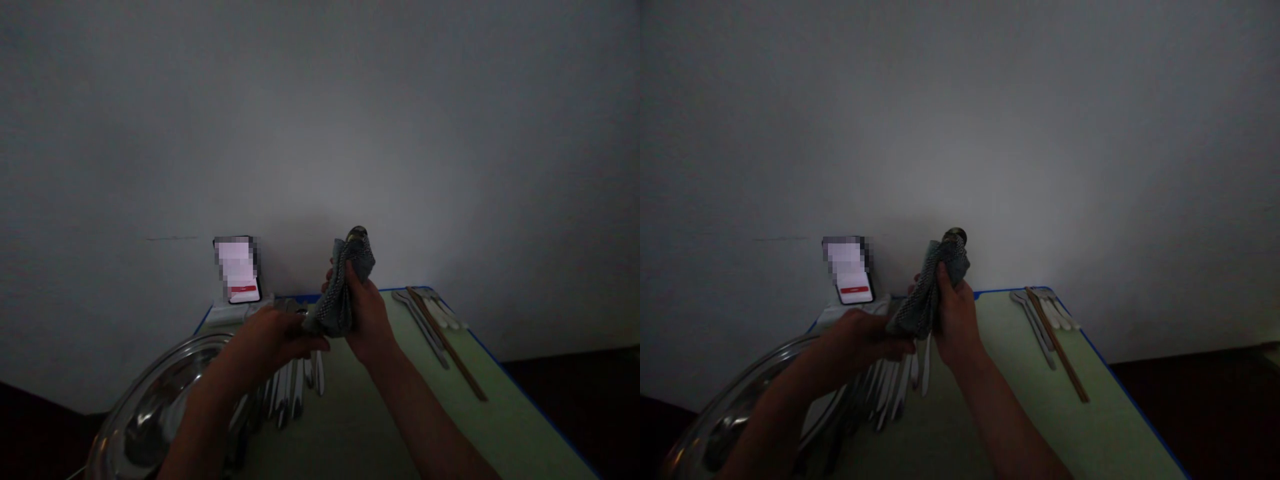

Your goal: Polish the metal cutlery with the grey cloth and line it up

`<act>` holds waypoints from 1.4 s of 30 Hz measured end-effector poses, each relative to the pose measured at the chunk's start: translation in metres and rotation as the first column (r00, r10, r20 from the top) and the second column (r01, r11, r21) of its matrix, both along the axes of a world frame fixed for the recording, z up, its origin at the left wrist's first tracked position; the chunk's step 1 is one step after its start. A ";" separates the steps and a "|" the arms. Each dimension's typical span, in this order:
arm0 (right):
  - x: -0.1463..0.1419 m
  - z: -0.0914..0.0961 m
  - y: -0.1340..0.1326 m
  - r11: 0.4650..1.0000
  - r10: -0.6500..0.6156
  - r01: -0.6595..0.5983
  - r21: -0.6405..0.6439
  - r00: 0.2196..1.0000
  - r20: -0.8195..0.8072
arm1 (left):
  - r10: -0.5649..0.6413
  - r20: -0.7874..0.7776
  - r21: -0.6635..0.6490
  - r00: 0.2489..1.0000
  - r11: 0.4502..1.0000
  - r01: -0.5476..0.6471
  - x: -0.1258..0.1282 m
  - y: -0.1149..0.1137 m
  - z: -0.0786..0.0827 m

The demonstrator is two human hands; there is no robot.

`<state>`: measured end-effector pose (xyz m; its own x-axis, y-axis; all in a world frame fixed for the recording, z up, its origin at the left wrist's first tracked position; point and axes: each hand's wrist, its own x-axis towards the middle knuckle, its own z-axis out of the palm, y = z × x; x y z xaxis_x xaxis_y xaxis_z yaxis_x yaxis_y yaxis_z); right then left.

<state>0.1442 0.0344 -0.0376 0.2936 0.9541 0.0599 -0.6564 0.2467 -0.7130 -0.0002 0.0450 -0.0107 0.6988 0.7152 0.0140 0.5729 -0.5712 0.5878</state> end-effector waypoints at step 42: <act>0.031 0.017 -0.030 0.965 -0.045 -0.261 0.012 -0.120 0.992 | 0.108 0.358 0.372 0.927 0.895 -0.248 -0.002 -0.019 0.015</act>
<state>0.1749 0.0047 -0.0202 -0.3417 0.8922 0.2953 0.6973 0.4514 -0.5569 -0.0026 0.0258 0.0042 0.4670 0.7091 0.5283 0.5081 -0.7042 0.4959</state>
